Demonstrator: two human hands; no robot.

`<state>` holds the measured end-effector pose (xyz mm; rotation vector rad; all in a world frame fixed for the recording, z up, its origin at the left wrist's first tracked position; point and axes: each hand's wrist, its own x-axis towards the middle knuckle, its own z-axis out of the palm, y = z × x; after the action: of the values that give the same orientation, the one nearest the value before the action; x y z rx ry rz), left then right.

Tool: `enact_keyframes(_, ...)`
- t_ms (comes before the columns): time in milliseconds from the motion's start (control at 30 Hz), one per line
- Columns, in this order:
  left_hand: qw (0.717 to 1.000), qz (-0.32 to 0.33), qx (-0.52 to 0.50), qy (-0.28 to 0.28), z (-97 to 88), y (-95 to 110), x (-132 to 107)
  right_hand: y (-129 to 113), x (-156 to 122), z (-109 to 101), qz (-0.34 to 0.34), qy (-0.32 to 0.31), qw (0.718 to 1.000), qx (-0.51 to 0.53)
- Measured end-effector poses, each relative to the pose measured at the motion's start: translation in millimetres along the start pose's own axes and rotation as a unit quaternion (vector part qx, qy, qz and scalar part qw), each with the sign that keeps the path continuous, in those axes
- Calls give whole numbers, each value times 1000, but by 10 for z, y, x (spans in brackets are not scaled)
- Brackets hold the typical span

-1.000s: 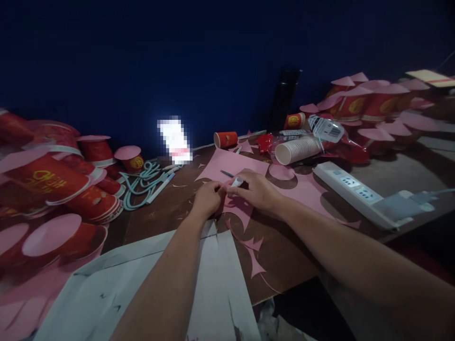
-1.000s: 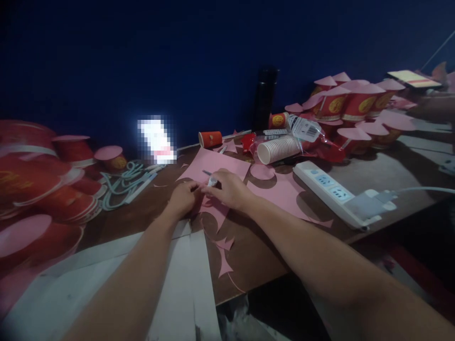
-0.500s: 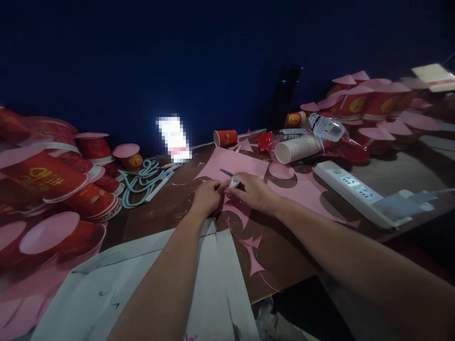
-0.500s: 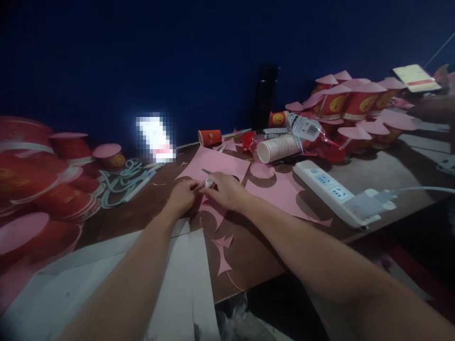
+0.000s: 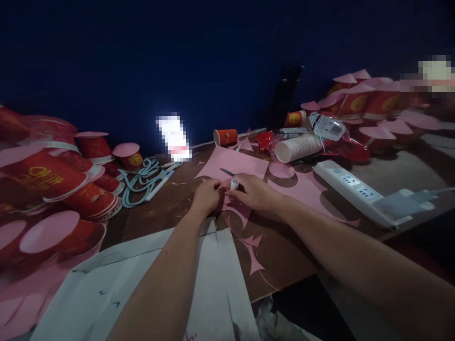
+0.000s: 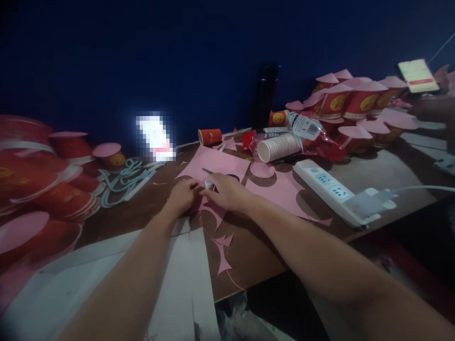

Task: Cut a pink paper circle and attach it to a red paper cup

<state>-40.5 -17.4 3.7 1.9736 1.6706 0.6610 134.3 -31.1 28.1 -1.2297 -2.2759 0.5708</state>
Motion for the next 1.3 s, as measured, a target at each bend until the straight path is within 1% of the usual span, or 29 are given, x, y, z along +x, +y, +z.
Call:
enact_keyframes(167, 1000, -4, 2, -2, -12, 26, -5, -34, -19, -28, 8, -4, 1000, 4)
enact_keyframes(300, 1000, -3, 6, -3, -17, 32, -5, -76, -34, -50, 14, -26, 999, 20)
enact_keyframes(400, 1000, 4, 15, -2, -17, 23, -2, -84, -35, -57, 10, -29, 999, 28)
enact_keyframes(467, 1000, 4, 18, -1, -17, 19, 0, -66, -29, -65, 20, -8, 999, 40)
enact_keyframes(500, 1000, 4, 18, -1, -17, 17, 1, -51, -24, -73, 27, 12, 998, 50)
enact_keyframes(600, 1000, 1, 14, 1, -15, 16, 2, 4, -7, -100, 39, 94, 990, 97)
enact_keyframes(667, 1000, 1, 10, -1, -12, 11, 3, 28, -1, -101, 30, 122, 985, 118)
enact_keyframes(700, 1000, 2, 8, -2, -11, 7, 4, 33, 0, -92, 24, 126, 985, 118)
enact_keyframes(900, 1000, 17, 0, 4, -15, 0, -9, 25, 5, 61, -19, 88, 994, 63)
enact_keyframes(1033, 1000, -7, -1, -4, -21, 29, -17, 69, 35, 133, -34, 72, 996, 43)
enact_keyframes(1167, 1000, -7, 4, 4, -14, 34, -14, 98, 60, 142, -22, 53, 998, 36)
enact_keyframes(1300, 1000, -2, -2, 6, -4, 19, -9, 75, 51, 119, -5, 44, 999, 18)
